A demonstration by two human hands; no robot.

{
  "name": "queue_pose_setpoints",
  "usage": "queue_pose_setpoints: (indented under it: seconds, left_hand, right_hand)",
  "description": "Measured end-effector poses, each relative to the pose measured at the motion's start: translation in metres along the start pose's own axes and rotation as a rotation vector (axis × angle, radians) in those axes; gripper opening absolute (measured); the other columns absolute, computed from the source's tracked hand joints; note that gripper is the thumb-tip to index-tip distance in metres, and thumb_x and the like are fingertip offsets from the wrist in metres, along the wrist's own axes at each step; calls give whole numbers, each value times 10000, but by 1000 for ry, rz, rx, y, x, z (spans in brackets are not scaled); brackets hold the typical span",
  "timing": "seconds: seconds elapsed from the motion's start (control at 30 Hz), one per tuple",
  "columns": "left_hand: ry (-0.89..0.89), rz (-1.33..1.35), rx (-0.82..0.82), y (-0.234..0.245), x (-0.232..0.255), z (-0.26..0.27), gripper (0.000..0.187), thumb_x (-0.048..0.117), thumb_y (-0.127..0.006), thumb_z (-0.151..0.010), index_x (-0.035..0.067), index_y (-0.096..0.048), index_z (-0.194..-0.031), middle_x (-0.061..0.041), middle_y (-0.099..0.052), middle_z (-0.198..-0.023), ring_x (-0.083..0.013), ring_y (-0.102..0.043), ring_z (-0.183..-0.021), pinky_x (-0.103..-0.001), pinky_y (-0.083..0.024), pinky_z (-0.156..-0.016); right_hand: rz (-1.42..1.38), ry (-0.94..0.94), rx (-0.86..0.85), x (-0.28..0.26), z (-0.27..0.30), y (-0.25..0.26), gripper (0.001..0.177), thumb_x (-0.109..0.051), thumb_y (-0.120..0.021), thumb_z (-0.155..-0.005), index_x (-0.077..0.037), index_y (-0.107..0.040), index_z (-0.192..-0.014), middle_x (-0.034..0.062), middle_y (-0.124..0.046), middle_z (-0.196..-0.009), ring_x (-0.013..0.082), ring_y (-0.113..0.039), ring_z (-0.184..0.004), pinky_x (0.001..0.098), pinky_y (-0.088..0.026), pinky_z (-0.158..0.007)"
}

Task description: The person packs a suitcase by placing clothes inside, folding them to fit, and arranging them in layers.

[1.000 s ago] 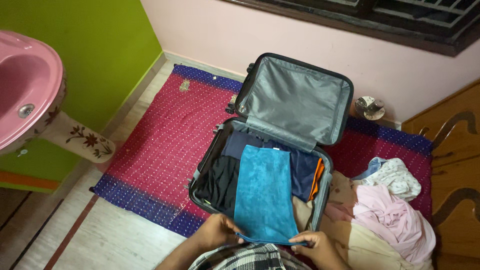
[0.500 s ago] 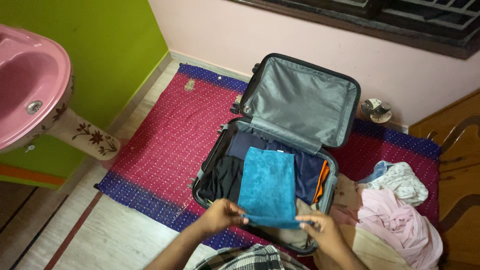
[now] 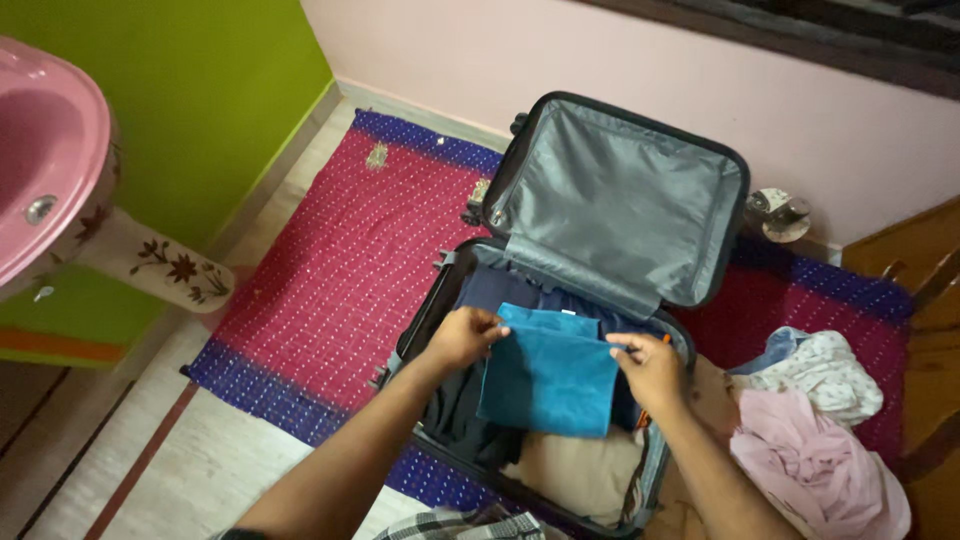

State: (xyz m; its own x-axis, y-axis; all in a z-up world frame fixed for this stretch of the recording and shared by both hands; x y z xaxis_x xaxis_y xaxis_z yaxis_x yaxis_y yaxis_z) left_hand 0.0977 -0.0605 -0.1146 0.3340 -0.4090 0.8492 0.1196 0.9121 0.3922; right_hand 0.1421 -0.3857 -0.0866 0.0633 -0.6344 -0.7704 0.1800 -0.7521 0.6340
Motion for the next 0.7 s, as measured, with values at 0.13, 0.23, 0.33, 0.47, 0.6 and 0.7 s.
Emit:
queue_pose_setpoints:
  seconds: [0.13,0.23,0.33,0.47,0.6,0.7]
  left_hand:
    - [-126,-188,123,6,-4,-32,359,416,-778,-853,88,-797,-998,-117,-768,-871,-213,-753,-785,-370,-583,-728]
    - [75,-281,69,6,-9,-50,366,441,-777,-868,101,-783,-1001,-136,-764,-880,-282,-756,-809,-398,-572,-760]
    - [70,-349,86,6,-9,-63,317,440,-778,-838,165,-806,-993,-95,-773,-916,-275,-748,-858,-392,-577,-768]
    - [-22,-318,102,6,-20,-77,235,329,-793,-792,182,-810,-975,-76,-781,-922,-265,-756,-855,-379,-588,-766]
    - [2,-249,124,0,-41,-92,235,217,-794,-717,163,-785,-945,-82,-786,-870,-258,-770,-826,-375,-600,-755]
    - [7,-306,125,-7,-55,-100,182,201,-787,-761,148,-789,-935,-107,-769,-876,-295,-746,-824,-405,-584,-760]
  right_hand:
    - [-23,-53,-24,14,-39,-19,233,-141,-789,-860,-181,-806,-1088,42,-734,-690,113,-632,-597,279,-476,-573]
    - [86,-151,-70,37,-58,-34,245,-145,-804,-874,-191,-816,-1114,107,-715,-651,162,-577,-568,305,-456,-569]
    - [12,-121,-87,62,-75,-55,258,-123,-804,-841,-159,-807,-1096,79,-754,-704,129,-623,-591,295,-485,-585]
    - [-49,-87,-85,75,-83,-69,259,-106,-795,-822,-134,-802,-1079,76,-776,-792,136,-700,-653,298,-542,-643]
    - [26,63,-64,49,-82,-64,286,-88,-787,-787,-99,-781,-1073,118,-732,-1037,228,-719,-819,339,-566,-726]
    - [60,46,-128,42,-78,-65,330,-116,-752,-829,-99,-723,-1157,123,-702,-1110,273,-701,-877,379,-556,-763]
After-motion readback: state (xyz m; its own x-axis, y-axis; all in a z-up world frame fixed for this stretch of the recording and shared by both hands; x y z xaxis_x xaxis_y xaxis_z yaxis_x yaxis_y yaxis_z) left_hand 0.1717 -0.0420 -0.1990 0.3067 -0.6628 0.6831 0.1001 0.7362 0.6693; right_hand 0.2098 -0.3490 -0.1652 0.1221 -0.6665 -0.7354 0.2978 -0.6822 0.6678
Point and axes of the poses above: each hand's wrist, its own z-axis away from the middle knuckle, its own y-axis out of the back of the hand, x = y × z, the point moved 4 cm from there along -z, towards the middle knuckle
